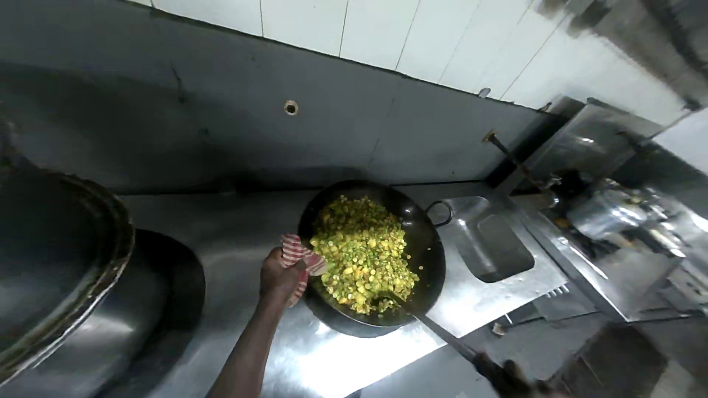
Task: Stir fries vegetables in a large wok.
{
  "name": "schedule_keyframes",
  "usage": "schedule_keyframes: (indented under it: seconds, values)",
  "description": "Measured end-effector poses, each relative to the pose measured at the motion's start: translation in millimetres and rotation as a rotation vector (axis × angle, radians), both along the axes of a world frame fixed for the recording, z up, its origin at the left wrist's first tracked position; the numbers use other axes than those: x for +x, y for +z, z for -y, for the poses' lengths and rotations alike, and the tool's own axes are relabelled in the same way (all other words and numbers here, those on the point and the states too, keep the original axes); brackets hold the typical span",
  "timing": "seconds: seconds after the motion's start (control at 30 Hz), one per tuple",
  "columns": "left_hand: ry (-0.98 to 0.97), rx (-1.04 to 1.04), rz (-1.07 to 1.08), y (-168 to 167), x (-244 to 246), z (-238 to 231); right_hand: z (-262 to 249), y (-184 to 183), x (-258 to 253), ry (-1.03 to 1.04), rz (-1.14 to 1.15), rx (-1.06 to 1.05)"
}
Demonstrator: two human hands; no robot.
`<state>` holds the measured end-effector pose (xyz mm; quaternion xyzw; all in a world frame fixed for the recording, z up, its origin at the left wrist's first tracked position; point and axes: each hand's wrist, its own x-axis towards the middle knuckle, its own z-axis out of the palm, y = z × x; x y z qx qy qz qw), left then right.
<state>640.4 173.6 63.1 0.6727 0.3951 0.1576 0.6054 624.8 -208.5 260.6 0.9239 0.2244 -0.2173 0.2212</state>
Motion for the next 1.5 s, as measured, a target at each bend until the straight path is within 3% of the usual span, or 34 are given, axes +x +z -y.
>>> schedule_keyframes:
  seconds: [0.1, 0.17, 0.3, 0.4, 0.5, 0.63, 0.77, 1.0, 1.1, 1.23, 1.4, 1.5]
  values:
    - [-0.025, 0.014, -0.024, 1, 1, -3, -36, -95, 26, 0.002, 0.161, 0.075]
    - [-0.033, 0.033, -0.048, 1, 3, -5, -67, -120, 55, -0.081, 0.146, 0.051]
    - [-0.058, 0.056, -0.062, 3, 3, -9, -72, -93, 80, -0.185, 0.032, 0.09]
    - [-0.08, 0.098, -0.052, 3, 2, -10, -8, -54, 90, -0.255, -0.073, 0.198]
    - [-0.092, 0.123, -0.061, 1, 3, -12, 67, -38, 98, -0.37, -0.161, 0.477]
    - [-0.069, 0.107, -0.046, -1, 4, -12, 111, -44, 101, -0.633, -0.229, 0.761]
    - [-0.044, 0.113, -0.03, -2, 3, -9, 116, -50, 131, -0.771, -0.242, 0.862]
    - [-0.018, 0.167, -0.075, 4, 2, -4, 121, -65, 256, -0.87, -0.386, 0.921]
    - [0.013, 0.15, -0.109, 8, 4, 0, 107, -77, 322, -0.789, -0.536, 0.867]
    - [0.033, 0.148, -0.139, 13, 5, 4, 56, -104, 379, -0.488, -0.613, 0.709]
    - [0.039, 0.146, -0.1, 9, 4, 3, 4, -115, 359, -0.111, -0.428, 0.532]
    - [0.028, 0.137, -0.098, 5, 4, 2, 14, -84, 324, 0.105, -0.249, 0.394]
